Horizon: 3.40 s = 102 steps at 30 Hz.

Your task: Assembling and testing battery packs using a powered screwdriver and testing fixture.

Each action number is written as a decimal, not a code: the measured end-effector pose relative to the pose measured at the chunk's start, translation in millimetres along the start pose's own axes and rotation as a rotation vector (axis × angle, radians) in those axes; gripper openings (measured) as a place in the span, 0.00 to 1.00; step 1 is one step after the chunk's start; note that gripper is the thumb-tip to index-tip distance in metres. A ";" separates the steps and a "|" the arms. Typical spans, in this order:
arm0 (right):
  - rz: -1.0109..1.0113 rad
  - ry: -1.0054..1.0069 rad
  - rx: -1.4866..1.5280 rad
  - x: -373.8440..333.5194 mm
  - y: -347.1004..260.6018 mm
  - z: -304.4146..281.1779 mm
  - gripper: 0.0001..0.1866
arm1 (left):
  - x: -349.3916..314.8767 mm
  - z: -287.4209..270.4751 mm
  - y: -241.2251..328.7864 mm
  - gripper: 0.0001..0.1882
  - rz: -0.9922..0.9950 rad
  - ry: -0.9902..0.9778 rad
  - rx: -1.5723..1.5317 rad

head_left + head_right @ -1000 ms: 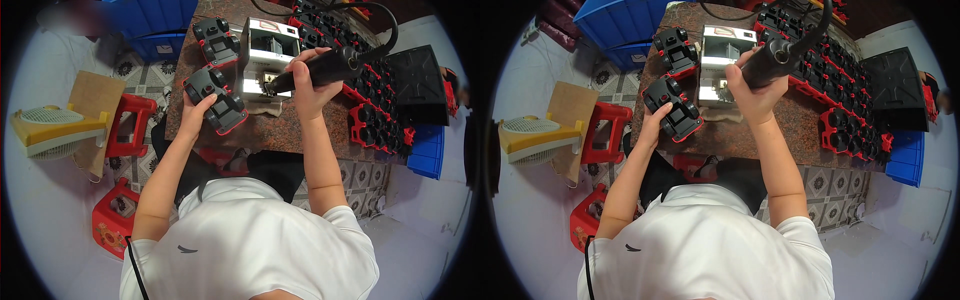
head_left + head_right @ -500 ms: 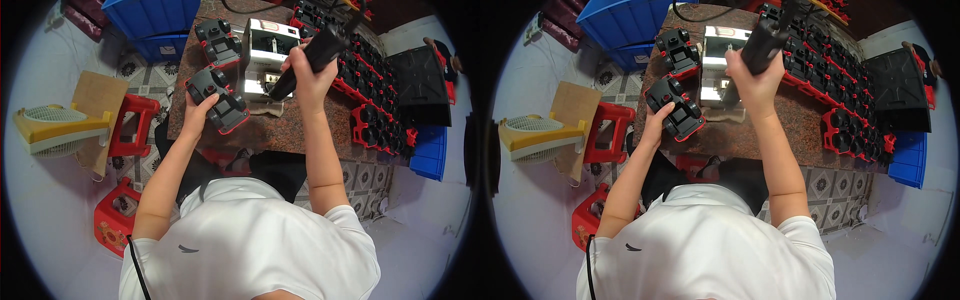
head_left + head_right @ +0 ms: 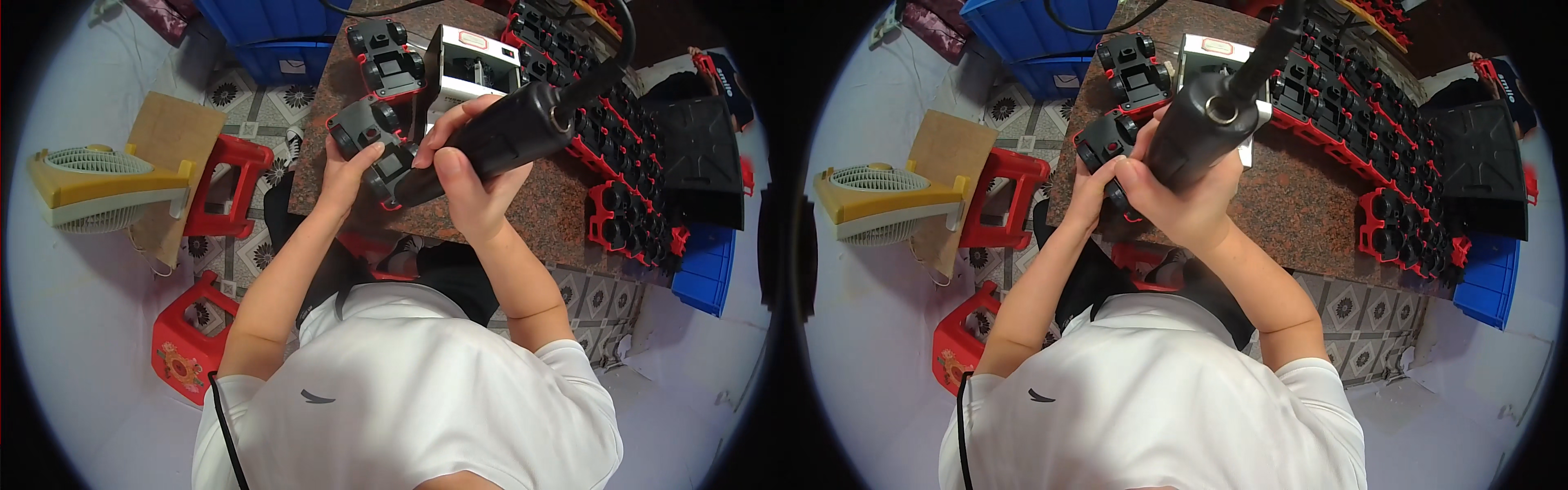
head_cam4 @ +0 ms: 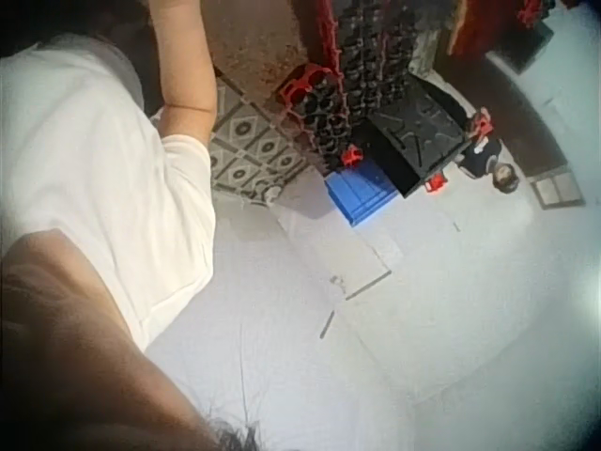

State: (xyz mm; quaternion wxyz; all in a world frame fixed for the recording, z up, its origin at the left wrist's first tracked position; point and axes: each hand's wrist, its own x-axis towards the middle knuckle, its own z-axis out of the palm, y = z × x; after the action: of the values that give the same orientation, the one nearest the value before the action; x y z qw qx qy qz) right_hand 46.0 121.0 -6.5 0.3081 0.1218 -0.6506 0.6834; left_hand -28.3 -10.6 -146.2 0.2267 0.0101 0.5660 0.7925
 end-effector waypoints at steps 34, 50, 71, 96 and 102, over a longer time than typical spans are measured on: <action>-0.227 0.080 -0.326 23.5 9.9 -60.7 0.21 | -3.2 1.9 7.8 0.33 -0.041 -0.022 0.002; 0.014 0.246 -0.238 37.1 12.0 -72.7 0.13 | -14.3 -5.7 6.3 0.34 -0.116 -0.095 0.080; -0.213 0.161 -0.171 72.4 54.7 2.1 0.16 | -16.3 -4.0 5.4 0.37 -0.064 -0.142 -0.012; -0.176 0.098 -0.131 75.4 47.1 17.3 0.14 | -16.5 0.2 12.3 0.35 -0.001 -0.201 -0.037; -0.246 0.014 -0.240 70.7 -5.3 -33.4 0.16 | -17.7 -5.6 6.9 0.34 -0.042 -0.143 0.061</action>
State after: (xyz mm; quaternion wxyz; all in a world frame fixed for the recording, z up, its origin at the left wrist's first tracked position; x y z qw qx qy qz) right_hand 1.7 171.6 33.8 0.4065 0.1582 -0.7055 0.5586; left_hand -16.4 -23.9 -137.7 0.2828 0.0619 0.5722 0.7673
